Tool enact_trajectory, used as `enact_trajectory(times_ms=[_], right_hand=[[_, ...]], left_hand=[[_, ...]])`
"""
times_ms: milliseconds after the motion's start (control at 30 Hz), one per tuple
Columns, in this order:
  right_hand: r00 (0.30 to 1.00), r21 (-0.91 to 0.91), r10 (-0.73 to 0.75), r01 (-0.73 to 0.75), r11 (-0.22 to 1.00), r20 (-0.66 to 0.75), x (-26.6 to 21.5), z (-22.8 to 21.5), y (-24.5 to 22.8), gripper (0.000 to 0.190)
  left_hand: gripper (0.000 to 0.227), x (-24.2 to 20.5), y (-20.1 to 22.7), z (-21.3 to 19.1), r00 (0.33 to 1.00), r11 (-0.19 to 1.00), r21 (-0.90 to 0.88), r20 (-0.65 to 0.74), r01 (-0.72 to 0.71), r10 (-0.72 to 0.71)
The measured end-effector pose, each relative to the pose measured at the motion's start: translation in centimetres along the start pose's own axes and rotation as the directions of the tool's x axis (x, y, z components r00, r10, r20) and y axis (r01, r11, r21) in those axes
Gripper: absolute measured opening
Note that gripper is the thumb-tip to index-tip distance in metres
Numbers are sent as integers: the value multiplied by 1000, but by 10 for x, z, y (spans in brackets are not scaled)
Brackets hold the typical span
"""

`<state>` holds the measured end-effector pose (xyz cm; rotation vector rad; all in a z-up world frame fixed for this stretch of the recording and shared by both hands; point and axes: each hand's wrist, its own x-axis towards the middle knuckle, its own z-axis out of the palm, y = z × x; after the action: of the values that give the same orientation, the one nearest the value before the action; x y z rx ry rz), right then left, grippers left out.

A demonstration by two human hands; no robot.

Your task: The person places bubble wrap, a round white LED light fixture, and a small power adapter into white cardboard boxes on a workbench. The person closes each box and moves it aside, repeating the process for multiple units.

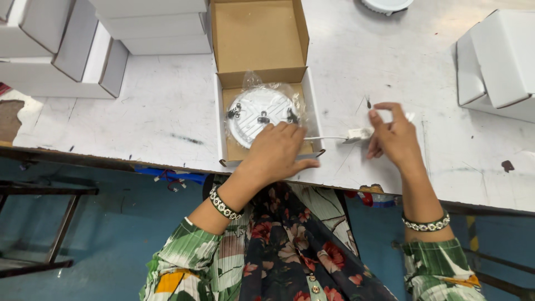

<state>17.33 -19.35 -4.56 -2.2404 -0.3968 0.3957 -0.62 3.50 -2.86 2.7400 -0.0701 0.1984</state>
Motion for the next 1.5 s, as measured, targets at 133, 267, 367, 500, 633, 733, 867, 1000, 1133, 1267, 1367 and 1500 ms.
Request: enact_trajectory(times_ms=[133, 267, 367, 500, 633, 733, 867, 1000, 1133, 1267, 1367, 1500], right_hand=[[1000, -210, -26, 28, 977, 12, -11, 11, -15, 45], [974, -9, -220, 220, 976, -49, -3, 29, -13, 34], [869, 200, -467, 493, 847, -162, 18, 43, -23, 31], [693, 170, -692, 720, 672, -200, 35, 68, -62, 38], [456, -245, -883, 849, 469, -111, 49, 114, -112, 47], [450, -422, -872, 841, 339, 195, 55, 127, -120, 43], [434, -455, -873, 838, 301, 223, 68, 122, -110, 36], [439, -299, -871, 880, 368, 220, 66, 109, -98, 31], [409, -420, -901, 850, 318, 147, 43, 93, -104, 27], [657, -639, -645, 698, 324, 391, 29, 66, -72, 35], [511, -584, -711, 793, 174, 483, 24, 64, -61, 50], [435, -612, -742, 790, 43, 510, 22, 71, -74, 52]], left_hand=[[73, 2, -9, 9, 999, 984, 181, -50, -2, 11], [70, 5, -11, 17, 998, 986, 165, -58, 2, 7], [67, 10, -8, 22, 999, 992, 130, -46, -7, 13], [62, 4, -10, 31, 991, 987, 162, -130, -10, 31], [61, 1, -9, 33, 981, 991, 131, -188, -11, 36], [61, -6, -9, 26, 958, 998, 59, -283, -37, 52], [51, -17, -23, 13, 923, 971, -227, -384, -69, -24], [37, -7, -78, -4, 815, 996, -83, -579, -40, -15], [35, 14, -124, -23, 879, 992, 88, -476, 94, -41], [43, 7, -141, -6, 867, 953, 265, -498, 148, 3], [44, 13, -136, 7, 902, 934, 277, -423, 223, -90], [40, 14, -134, -8, 936, 929, 274, -316, 249, -157]])
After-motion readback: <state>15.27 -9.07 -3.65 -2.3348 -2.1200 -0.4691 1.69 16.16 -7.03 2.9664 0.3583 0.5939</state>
